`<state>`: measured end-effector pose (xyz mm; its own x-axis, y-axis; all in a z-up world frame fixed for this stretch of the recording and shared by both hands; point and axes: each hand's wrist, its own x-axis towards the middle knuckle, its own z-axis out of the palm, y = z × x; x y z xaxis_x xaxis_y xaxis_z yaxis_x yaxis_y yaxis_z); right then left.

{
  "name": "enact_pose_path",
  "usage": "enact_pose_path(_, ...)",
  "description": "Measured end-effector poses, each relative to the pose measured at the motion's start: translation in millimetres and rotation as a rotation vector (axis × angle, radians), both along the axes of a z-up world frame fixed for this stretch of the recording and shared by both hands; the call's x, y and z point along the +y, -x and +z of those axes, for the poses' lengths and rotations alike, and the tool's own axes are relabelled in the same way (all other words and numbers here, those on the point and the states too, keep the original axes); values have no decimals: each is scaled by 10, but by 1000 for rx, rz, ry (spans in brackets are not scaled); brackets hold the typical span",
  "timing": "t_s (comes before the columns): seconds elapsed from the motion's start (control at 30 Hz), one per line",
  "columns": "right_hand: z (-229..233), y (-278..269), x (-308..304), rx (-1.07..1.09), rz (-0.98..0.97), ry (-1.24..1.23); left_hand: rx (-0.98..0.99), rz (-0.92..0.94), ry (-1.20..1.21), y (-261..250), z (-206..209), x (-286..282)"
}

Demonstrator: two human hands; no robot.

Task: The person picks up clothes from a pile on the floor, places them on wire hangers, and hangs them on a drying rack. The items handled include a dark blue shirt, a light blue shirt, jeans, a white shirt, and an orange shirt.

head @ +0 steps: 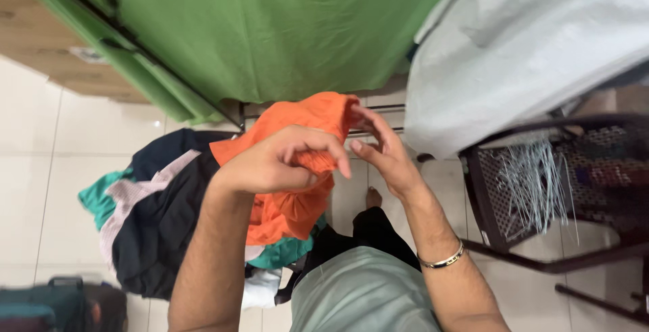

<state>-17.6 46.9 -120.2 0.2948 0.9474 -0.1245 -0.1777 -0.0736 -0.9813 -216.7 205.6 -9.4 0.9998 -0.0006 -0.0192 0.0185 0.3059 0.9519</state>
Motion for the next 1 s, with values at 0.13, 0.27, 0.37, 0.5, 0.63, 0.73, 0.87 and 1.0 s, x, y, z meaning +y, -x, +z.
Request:
enact_pose_path(0.13, 189, -297, -151, -720, -266, -79, -180, -276, -169, -547, 241, -107)
enact_pose_path(0.27, 113, -722, -518, -702, -336, 58, -197, -416, -204, -1009, 396, -333)
enact_pose_path(0.37, -45, -1040, -824, -366, -205, 89, -234, -504, -263, -1398, 466, -569)
enact_pose_path(0.5, -94, -1388, -1475, -408, -301, 167, -168, -307, -378, -1804, 481, -889)
enact_pose_path(0.63, 101, -2071, -2241, -271, -540, 170, 110, 133, -733, -2196, 453, -1210)
enact_pose_path(0.73, 383, -2612, -2812, -327, -650, 56, 211, 355, -1066, -2517, 415, -1534)
enact_pose_path(0.87, 690, -3164, -3326, -304, -735, -118, -64, 602, -1456, -3023, 335, -2066)
enact_pose_path(1.0, 887, -3535, -3682, -167, -798, -214, 23, 682, -1560, -3401, 293, -2490)
